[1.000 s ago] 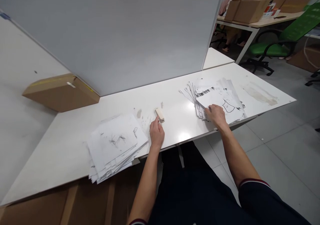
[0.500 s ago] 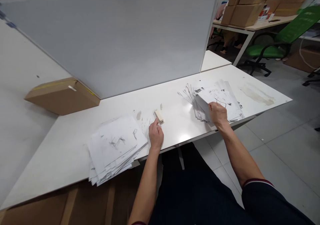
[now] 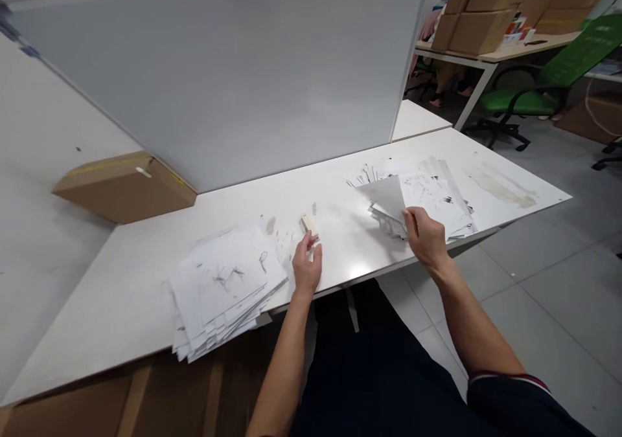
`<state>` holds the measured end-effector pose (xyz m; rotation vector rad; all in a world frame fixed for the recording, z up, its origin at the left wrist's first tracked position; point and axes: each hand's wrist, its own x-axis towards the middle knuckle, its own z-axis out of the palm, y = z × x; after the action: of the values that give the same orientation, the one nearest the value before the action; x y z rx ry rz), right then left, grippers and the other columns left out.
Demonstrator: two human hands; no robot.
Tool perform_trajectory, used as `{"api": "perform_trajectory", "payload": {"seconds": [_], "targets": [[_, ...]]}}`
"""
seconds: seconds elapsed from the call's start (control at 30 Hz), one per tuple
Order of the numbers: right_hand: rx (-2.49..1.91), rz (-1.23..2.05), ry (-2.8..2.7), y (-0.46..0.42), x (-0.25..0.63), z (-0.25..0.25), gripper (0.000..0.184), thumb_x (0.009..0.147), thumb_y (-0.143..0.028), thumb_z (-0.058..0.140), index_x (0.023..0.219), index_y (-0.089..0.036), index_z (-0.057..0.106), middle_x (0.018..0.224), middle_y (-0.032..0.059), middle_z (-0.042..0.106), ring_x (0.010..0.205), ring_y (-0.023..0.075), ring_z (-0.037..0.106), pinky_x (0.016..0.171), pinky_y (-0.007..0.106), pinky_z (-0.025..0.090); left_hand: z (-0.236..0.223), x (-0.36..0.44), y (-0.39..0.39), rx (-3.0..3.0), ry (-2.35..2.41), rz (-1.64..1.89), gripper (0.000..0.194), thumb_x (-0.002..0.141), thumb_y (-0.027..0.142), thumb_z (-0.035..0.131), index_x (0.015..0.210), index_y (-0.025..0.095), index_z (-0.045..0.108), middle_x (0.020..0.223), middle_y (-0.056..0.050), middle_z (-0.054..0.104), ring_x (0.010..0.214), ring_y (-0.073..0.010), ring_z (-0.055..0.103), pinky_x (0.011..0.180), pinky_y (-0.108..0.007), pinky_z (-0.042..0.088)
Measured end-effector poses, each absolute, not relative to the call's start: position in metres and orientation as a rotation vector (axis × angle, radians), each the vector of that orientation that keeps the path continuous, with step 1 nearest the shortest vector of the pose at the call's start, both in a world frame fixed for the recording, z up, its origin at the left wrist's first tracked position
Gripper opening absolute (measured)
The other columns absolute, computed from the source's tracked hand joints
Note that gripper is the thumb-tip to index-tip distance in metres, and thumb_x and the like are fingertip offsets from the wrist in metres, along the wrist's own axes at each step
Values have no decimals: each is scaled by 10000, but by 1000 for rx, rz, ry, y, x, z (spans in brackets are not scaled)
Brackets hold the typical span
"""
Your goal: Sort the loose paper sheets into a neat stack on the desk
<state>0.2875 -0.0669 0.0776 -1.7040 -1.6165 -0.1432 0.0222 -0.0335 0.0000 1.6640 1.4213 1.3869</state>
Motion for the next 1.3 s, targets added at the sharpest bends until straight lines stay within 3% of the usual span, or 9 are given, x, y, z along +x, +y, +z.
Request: {"api": "perform_trajectory", "payload": {"seconds": [0.1,0.27,0.37,0.5,0.73,0.87,1.0,1.13,1.3], "targets": [[-1551,126,-1580,-92,256,95,298,921,-404,367,854,-199,573,646,19,574,514,128,479,521,245,360,17,33,-45,1213,999,1212,697,748,471,625,1350,206,393,1274,-137,547,1129,-240,555,940,-387,451],[-1484,654,-1639,-79,248,89,397,928,-443,327,784,-192,599,694,32,615,603,149,546,561,260,411,32,41,-52,756,859,1176,474,661,402,727,1043,130,653,1068,-122,678,1070,-270,597,950,-396,462],[-1750,338,-1590,-42,274,68,328,911,-388,395,954,-154,621,886,105,657,818,217,589,695,319,436,26,39,-48,702,902,1245,406,640,337,750,977,125,672,996,-105,704,1041,-256,614,968,-411,447],[-2066,-24,-1759,-4,300,42,362,817,-316,555,1109,-103,583,1149,195,579,1071,298,492,811,368,393,17,36,-44,719,937,1260,431,657,338,736,1022,123,657,1007,-104,701,1022,-254,624,959,-428,450],[-2168,-25,-1776,3,301,30,310,892,-216,356,844,-133,651,966,142,649,953,248,526,791,335,351,13,35,-42,708,933,1248,427,668,343,729,1016,108,651,1005,-118,700,1057,-265,608,972,-439,434],[-2070,-225,-1759,-12,300,56,310,904,-182,302,838,-128,600,832,146,622,848,243,531,728,334,347,14,34,-42,669,932,1232,417,658,354,735,983,106,653,999,-125,700,1076,-273,597,973,-443,433],[-1725,-344,-1522,-48,291,110,279,938,-290,287,921,-164,535,744,83,556,644,187,494,609,308,351,16,33,-41,634,924,1205,392,660,360,732,937,95,653,975,-138,703,1071,-281,600,964,-443,442],[-1468,-93,-1273,-60,272,133,272,951,-379,281,857,-219,479,675,18,496,559,153,444,522,282,333,15,31,-39,634,921,1162,404,677,390,716,948,97,650,964,-145,703,1058,-290,607,931,-437,470],[-1632,395,-1578,-25,247,79,240,928,-364,328,792,-216,460,635,9,521,561,152,473,531,263,325,13,29,-39,611,899,1181,441,708,440,679,985,98,641,1020,-150,689,1077,-285,597,936,-416,471]]}}
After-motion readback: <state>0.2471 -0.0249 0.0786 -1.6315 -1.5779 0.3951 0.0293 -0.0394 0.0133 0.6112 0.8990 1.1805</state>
